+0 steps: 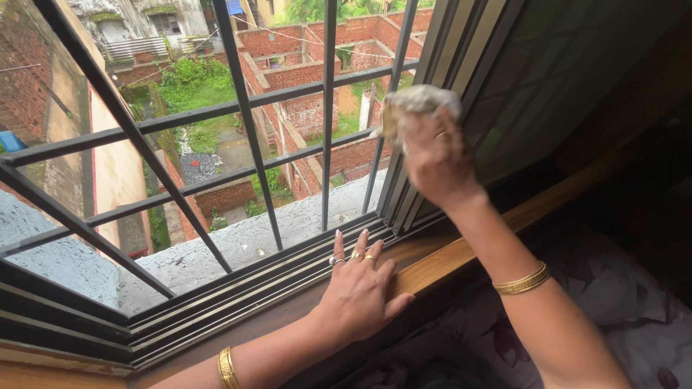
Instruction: The person cleans the metal tracks and inner frame of a sliding glass window using a cloth, wiping the surfaces and corners.
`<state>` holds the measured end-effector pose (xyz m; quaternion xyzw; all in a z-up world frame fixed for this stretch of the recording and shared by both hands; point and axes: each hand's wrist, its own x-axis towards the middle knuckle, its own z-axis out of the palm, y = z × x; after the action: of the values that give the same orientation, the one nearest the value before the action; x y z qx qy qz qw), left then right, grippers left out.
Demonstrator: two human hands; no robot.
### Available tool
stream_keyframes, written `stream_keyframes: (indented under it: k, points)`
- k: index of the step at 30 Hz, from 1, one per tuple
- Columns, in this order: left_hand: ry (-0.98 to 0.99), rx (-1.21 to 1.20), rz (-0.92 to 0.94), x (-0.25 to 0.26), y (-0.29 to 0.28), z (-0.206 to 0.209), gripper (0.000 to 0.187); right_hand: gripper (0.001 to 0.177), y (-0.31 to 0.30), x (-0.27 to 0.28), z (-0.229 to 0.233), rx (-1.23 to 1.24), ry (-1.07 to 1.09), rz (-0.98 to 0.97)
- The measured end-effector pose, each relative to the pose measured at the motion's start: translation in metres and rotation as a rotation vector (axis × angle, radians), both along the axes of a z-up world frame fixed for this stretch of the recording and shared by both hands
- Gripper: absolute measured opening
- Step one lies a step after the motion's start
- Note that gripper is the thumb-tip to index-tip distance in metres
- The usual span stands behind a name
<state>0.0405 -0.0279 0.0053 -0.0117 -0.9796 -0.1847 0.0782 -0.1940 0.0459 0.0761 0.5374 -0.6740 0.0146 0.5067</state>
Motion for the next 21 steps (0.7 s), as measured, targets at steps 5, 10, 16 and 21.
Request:
stream_keyframes:
  k: [5,10,16,21]
  points:
    - [0.035,-0.004,0.001,0.0,0.0,-0.002,0.068,0.043,0.001,0.008,-0.059,0.273,0.029,-0.074]
    - [-0.001,0.004,0.011,0.001,0.001,0.005,0.065,0.022,0.004,0.005,-0.105,0.483,-0.289,0.108]
    - [0.04,0.025,0.027,-0.001,0.0,0.001,0.065,0.02,0.004,0.014,-0.046,0.347,-0.039,0.092]
    - [0.014,0.021,0.03,-0.002,-0.002,-0.005,0.059,0.023,0.012,0.009,0.041,-0.021,0.062,0.049]
